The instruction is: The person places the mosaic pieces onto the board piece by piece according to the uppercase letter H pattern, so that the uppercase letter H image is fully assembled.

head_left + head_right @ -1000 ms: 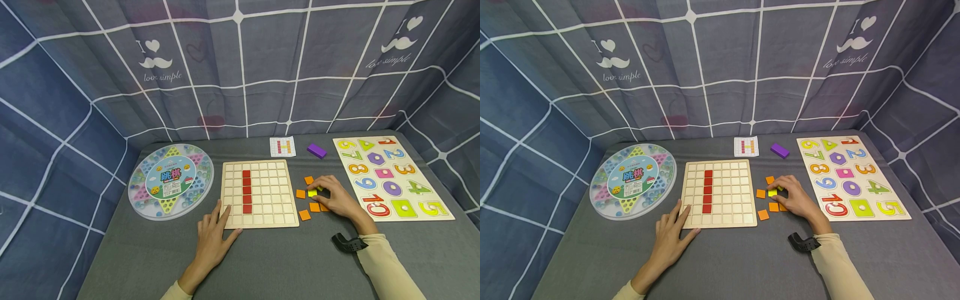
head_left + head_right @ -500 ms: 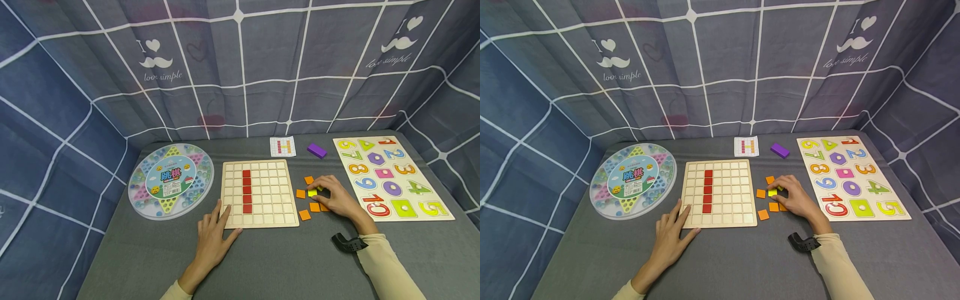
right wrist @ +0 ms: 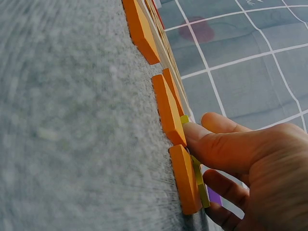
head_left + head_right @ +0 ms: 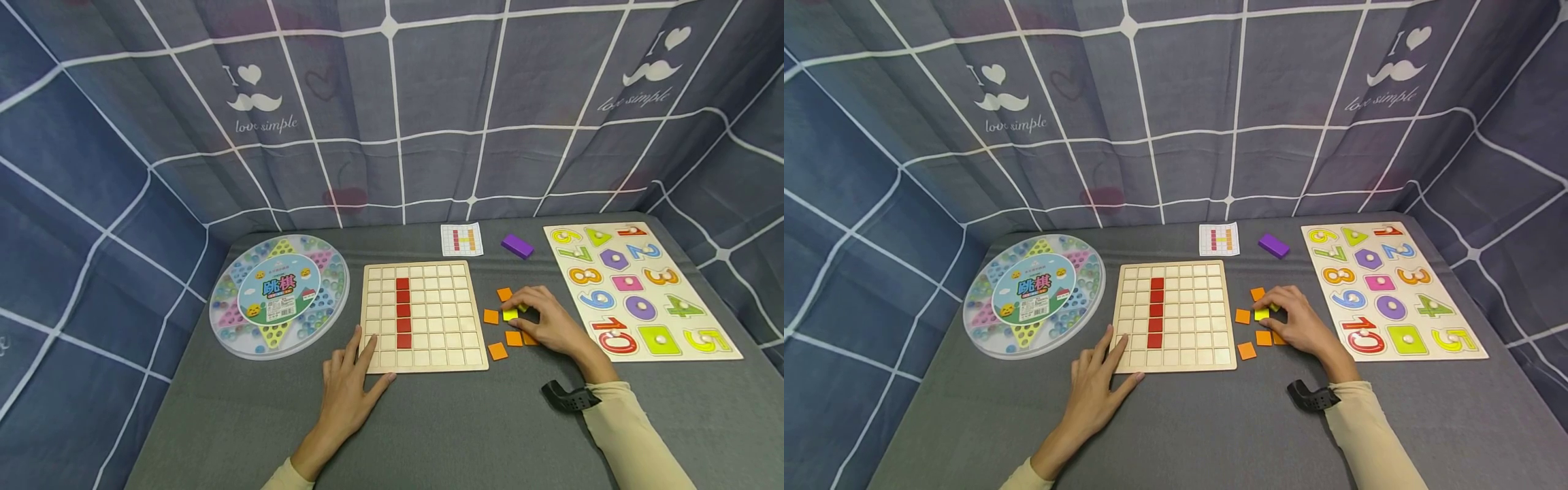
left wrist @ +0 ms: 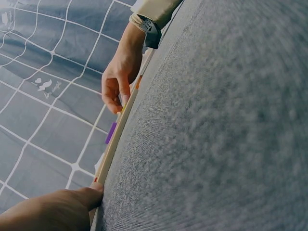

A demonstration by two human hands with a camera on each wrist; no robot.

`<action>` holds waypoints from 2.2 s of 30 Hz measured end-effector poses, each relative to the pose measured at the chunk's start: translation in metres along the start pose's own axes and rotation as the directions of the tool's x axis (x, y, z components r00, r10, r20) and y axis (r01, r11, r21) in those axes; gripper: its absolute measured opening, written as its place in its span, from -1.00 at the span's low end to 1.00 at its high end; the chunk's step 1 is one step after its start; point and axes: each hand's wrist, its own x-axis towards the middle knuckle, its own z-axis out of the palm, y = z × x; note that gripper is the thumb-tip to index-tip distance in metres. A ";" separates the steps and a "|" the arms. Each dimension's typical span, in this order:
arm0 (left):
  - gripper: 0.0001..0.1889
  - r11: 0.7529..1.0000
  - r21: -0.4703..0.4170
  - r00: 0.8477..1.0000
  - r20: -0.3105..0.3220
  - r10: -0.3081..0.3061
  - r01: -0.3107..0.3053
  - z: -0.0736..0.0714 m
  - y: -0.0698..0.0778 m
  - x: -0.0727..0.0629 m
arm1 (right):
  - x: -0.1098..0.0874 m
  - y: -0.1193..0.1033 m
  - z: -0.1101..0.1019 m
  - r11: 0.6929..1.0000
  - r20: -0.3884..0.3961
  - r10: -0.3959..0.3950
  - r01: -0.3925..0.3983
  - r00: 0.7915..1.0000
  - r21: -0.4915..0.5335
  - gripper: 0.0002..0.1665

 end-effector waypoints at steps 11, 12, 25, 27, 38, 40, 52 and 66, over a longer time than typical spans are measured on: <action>-0.21 1.000 0.006 1.000 0.001 -0.004 0.004 0.000 0.000 -0.001 | 0.001 0.000 0.000 1.000 -0.009 -0.022 0.022 1.000 0.004 -0.63; -0.21 1.000 0.007 1.000 0.001 -0.004 0.004 0.000 0.000 -0.001 | 0.001 0.000 0.000 1.000 -0.008 -0.022 0.022 1.000 0.004 -0.63; -0.21 1.000 0.000 1.000 0.003 -0.001 0.001 -0.002 -0.001 0.000 | 0.009 -0.012 0.002 0.999 -0.026 -0.044 0.044 0.999 0.013 -0.65; -0.21 1.000 -0.001 1.000 -0.001 0.003 -0.003 -0.002 -0.001 0.001 | 0.016 -0.018 0.007 0.997 -0.026 -0.072 0.073 0.997 0.032 -0.65; -0.22 1.000 0.008 1.000 0.008 -0.005 0.005 -0.001 0.001 0.000 | 0.067 -0.066 0.062 0.981 0.015 -0.131 0.128 0.991 0.145 -0.71; -0.22 1.000 0.010 1.000 0.012 -0.007 0.007 -0.001 0.001 0.000 | 0.074 -0.073 0.073 0.979 0.021 -0.138 0.133 0.990 0.157 -0.71; -0.22 0.999 0.026 1.000 0.023 -0.021 0.020 -0.003 0.002 0.001 | 0.088 -0.079 0.097 0.986 0.049 -0.093 0.085 0.994 0.146 -0.75; -0.22 0.999 0.029 1.000 0.018 -0.017 0.017 -0.002 0.002 0.002 | 0.089 -0.080 0.103 0.989 0.063 -0.071 0.062 0.995 0.133 -0.78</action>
